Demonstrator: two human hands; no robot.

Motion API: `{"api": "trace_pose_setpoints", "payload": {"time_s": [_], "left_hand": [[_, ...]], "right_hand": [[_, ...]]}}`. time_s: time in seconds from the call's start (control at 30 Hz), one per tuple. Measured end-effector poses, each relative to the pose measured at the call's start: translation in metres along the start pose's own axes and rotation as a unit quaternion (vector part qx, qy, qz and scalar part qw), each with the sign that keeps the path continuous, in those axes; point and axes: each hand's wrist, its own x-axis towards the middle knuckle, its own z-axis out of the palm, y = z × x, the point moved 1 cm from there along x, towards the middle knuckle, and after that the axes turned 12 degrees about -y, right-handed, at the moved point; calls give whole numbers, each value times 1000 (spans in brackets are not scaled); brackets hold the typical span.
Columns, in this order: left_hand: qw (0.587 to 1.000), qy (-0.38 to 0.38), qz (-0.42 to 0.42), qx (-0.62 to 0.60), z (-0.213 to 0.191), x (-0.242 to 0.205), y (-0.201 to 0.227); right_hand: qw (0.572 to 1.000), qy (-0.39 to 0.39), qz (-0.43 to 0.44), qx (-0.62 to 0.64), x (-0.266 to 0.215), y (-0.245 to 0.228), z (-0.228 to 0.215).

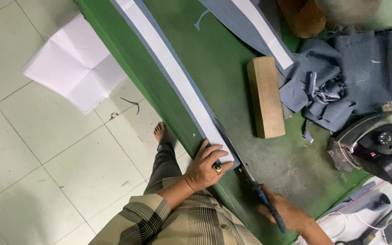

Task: The person irons a long strip of gray fabric with white stripes using a steam iron and a wooden pressing block. They then use large shears to trim the edges of the fabric strip along the white lines.

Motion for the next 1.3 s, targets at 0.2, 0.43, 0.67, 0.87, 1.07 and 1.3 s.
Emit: {"api": "trace_pose_setpoints", "payload": {"time_s": [0.2, 0.43, 0.67, 0.87, 1.07, 1.3], "left_hand": [[1000, 6, 6, -6, -6, 1, 1], [998, -3, -17, -55, 0, -8, -2], [999, -7, 13, -43, -16, 2, 1], [997, 32, 11, -73, -25, 8, 4], [995, 14, 29, -98, -35, 10, 3], [993, 19, 0, -116, -49, 11, 3]], "right_hand": [[997, 33, 54, -47, 3, -21, -7], [994, -40, 75, 65, 2, -59, -27], [996, 35, -10, -86, 39, -22, -22], [983, -16, 121, 137, 10, -114, -44], [999, 13, 13, -34, 48, -67, -45], [998, 42, 38, -27, 48, -104, -49]]}}
